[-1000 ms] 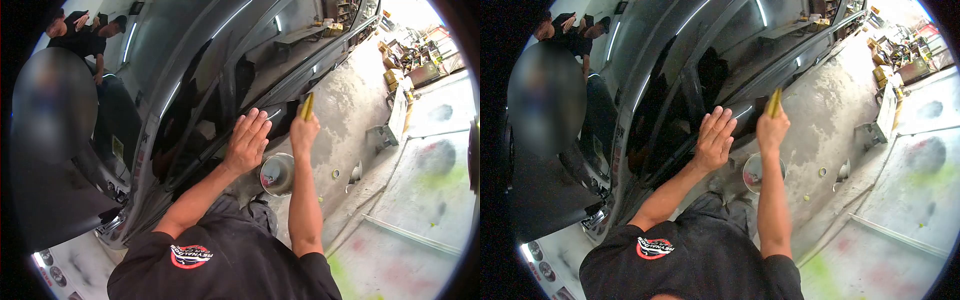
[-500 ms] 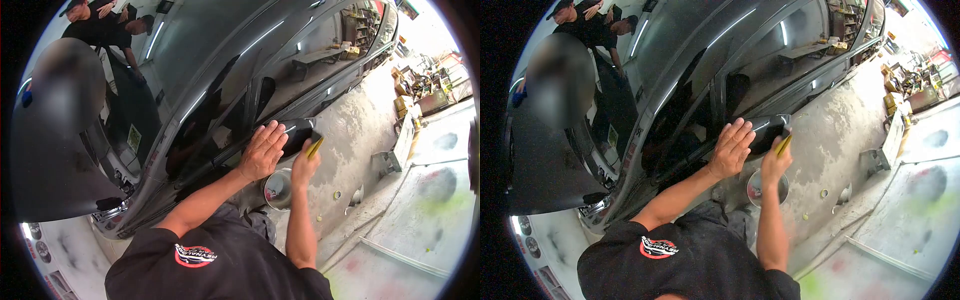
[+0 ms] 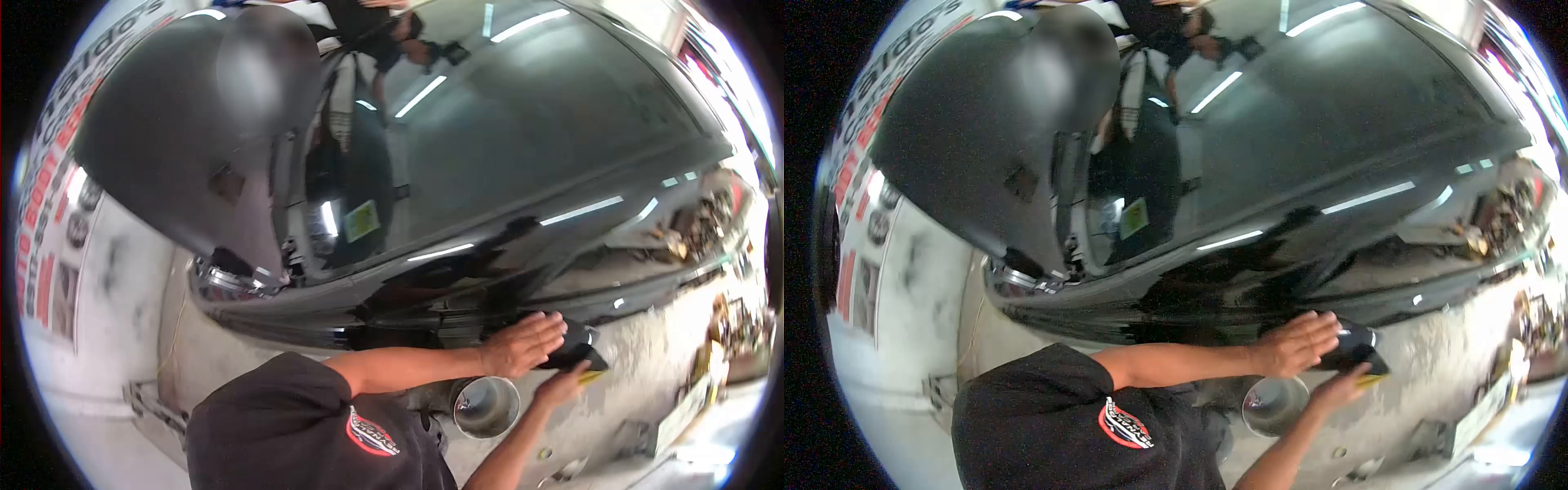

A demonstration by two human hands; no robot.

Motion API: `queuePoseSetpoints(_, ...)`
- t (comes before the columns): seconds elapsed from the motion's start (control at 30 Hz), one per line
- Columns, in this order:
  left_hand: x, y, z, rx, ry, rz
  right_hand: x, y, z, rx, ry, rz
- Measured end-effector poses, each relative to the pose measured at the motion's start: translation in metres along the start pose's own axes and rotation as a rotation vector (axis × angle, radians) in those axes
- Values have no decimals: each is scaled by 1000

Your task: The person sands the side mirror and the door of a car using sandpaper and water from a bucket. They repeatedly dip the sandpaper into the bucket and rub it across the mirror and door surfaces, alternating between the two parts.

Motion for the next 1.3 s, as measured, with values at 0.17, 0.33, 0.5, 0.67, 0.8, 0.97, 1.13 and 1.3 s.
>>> queuePoseSetpoints(0.17,-10,8,-1,-60,-29,-109,28,-13,14,10,124,184)
queuePoseSetpoints(0.33,-8,0,2,-50,-43,-139,-25,1,7,89,-137,-517)
queuePoseSetpoints(0.5,-9,6,1,-55,-48,-105,3,-14,12,1,-17,-372)
queuePoseSetpoints(0.67,-6,-5,2,-37,-55,-23,29,-12,21,5,126,156)
queuePoseSetpoints(0.8,0,-8,8,-46,-10,2,26,-1,12,-24,270,316)
queuePoseSetpoints(0.97,4,14,10,-184,-111,221,24,-2,-11,141,127,641)
queuePoseSetpoints(1.13,31,39,30,-488,-58,562,36,-23,51,-206,255,673)
queuePoseSetpoints(1.3,54,103,87,-748,87,673,58,-76,5,-111,270,760)
Point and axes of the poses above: each hand's wrist, its own z-axis towards the middle knuckle, its own y-axis out of the palm, x = y × z, the point moved 9 cm from there along z, towards the middle knuckle, and after that the axes turned 13 degrees about -x, right-handed, at the moved point
